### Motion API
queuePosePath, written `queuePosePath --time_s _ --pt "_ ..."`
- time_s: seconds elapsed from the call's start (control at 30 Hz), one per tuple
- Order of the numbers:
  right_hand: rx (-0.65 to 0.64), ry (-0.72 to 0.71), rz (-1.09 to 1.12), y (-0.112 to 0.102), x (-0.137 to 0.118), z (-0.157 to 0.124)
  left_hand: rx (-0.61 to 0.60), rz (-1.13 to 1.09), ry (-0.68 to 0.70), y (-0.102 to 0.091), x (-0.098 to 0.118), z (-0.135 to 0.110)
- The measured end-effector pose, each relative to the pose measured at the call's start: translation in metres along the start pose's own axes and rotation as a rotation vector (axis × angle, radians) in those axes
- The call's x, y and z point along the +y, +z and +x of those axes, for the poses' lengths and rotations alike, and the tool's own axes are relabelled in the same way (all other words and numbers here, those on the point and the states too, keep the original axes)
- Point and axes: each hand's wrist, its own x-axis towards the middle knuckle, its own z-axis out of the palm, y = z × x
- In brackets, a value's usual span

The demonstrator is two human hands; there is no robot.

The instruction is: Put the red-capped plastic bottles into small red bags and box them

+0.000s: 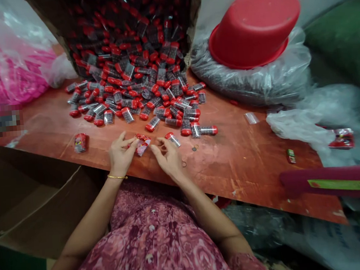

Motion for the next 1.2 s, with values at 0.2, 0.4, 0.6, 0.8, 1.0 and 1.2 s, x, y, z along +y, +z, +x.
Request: queuePosePath --time_s 0.2,0.4,0.6,0.8,1.0,1.2 --pt "-0.018 0.112 0.425 0.024 -0.018 0.007 -0.003 -0.273 -0.061 0.000 0.022 -0.016" --pt "0.108 0.017 0.205 0.014 -0.014 0.000 -0.332 -0.792 -0.623 -0.004 0.035 -0.029" --pt "0.144 -0.092 0.125 0.018 -0.012 -0.005 -0.458 -1.172 -0.991 -0.004 0.043 -0.030" --pt "0.056 -0.089 0.083 0.013 -0.010 -0.005 -0.245 -1.145 -0.887 0.009 0.049 -0.030" --pt "0.094 -0.047 -0.459 -0.020 0.008 0.009 -0.205 -1.141 -0.924 0.010 0.052 -0.018" --pt "0.007 0.106 -0.641 -0.041 0.034 0.006 -0.266 -1.144 -1.003 0.011 0.049 -0.018"
